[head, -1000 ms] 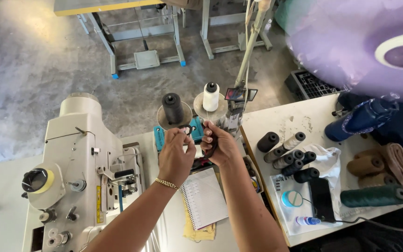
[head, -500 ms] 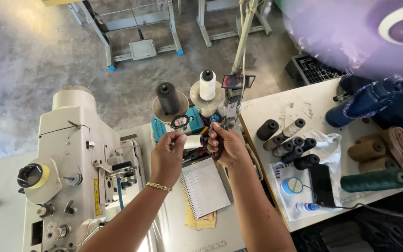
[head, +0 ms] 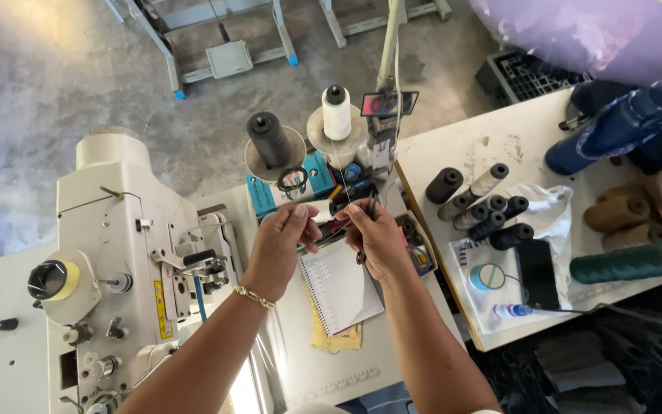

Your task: The person is preparing an industrial sewing machine by threading the bobbin case and the needle assembly.

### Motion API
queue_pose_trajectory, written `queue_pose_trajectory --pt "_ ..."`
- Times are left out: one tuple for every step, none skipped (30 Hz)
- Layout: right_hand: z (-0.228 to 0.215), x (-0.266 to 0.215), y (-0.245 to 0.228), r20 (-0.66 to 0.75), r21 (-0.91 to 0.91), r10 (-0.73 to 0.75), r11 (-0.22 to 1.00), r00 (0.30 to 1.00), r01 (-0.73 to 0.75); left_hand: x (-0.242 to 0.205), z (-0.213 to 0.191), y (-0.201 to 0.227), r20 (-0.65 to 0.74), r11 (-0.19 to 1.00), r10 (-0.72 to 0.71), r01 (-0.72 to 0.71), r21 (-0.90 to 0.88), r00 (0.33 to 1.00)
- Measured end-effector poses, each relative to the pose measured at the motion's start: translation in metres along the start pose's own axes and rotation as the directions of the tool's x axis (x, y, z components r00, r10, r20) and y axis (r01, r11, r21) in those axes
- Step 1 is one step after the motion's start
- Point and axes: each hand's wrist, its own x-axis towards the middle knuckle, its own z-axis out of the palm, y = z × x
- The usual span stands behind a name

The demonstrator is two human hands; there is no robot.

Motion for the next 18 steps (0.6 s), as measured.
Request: queue_pose_trajectory --pt "0.001 -0.005 -0.003 -0.006 0.002 0.005 1.000 1.000 -0.005 0.002 0.001 0.001 0.003 1.000 -0.007 0.007 0.002 1.000" --pt "0.003 -0.010 -0.006 0.005 0.048 0.036 0.998 0.999 -0.036 0.004 0.003 0.002 0.031 0.995 -0.032 0.035 -0.090 0.999" --pt "0.005 -0.014 -0.010 0.017 0.093 0.063 0.994 0.998 -0.065 0.006 0.004 0.003 0.061 0.982 -0.052 0.063 -0.181 0.997" --pt "0.005 -0.017 -0.008 0.011 0.096 0.066 0.993 0.998 -0.067 0.008 0.004 0.005 0.064 0.982 -0.058 0.068 -0.178 0.996" --pt "0.004 -0.018 -0.007 0.037 0.139 0.103 0.984 0.994 -0.107 0.011 0.005 0.006 0.083 0.971 -0.087 0.103 -0.217 0.993" --pt "0.004 -0.020 -0.006 0.064 0.181 0.139 0.972 0.988 -0.149 0.013 0.006 0.008 0.102 0.957 -0.115 0.138 -0.254 0.988" --pt "0.000 -0.017 0.004 0.060 0.183 0.139 0.972 0.988 -0.148 0.016 0.008 0.008 0.106 0.957 -0.118 0.142 -0.252 0.987" --pt "-0.003 -0.014 0.013 0.076 0.230 0.180 0.954 0.981 -0.193 0.018 0.009 0.007 0.117 0.952 -0.136 0.162 -0.259 0.984" --pt "-0.005 -0.010 0.022 0.096 0.274 0.217 0.932 0.971 -0.236 0.020 0.010 0.007 0.127 0.947 -0.150 0.180 -0.267 0.980" --pt "-0.002 -0.013 0.020 0.094 0.276 0.215 0.932 0.972 -0.233 0.021 0.012 0.010 0.130 0.947 -0.150 0.180 -0.265 0.980" --pt "0.000 -0.015 0.019 0.099 0.279 0.238 0.925 0.966 -0.257 0.022 0.013 0.012 0.138 0.936 -0.167 0.201 -0.289 0.976" --pt "0.003 -0.016 0.017 0.105 0.282 0.261 0.917 0.960 -0.281 0.022 0.014 0.014 0.146 0.924 -0.183 0.221 -0.313 0.972" --pt "0.000 -0.013 0.026 0.104 0.283 0.260 0.917 0.960 -0.279 0.022 0.016 0.016 0.148 0.924 -0.183 0.221 -0.312 0.972" --pt "-0.003 -0.010 0.035 0.121 0.295 0.273 0.908 0.954 -0.297 0.022 0.017 0.018 0.149 0.923 -0.183 0.222 -0.314 0.972" --pt "-0.006 -0.006 0.043 0.137 0.306 0.287 0.898 0.948 -0.316 0.022 0.019 0.019 0.151 0.922 -0.184 0.224 -0.317 0.971" --pt "-0.007 -0.005 0.046 0.136 0.307 0.286 0.898 0.949 -0.315 0.023 0.019 0.019 0.153 0.922 -0.184 0.224 -0.317 0.971" --pt "-0.008 -0.005 0.049 0.142 0.314 0.288 0.894 0.947 -0.319 0.024 0.020 0.018 0.152 0.924 -0.190 0.229 -0.306 0.970" --pt "-0.009 -0.004 0.052 0.148 0.322 0.290 0.890 0.945 -0.324 0.026 0.021 0.018 0.150 0.926 -0.196 0.234 -0.295 0.969"
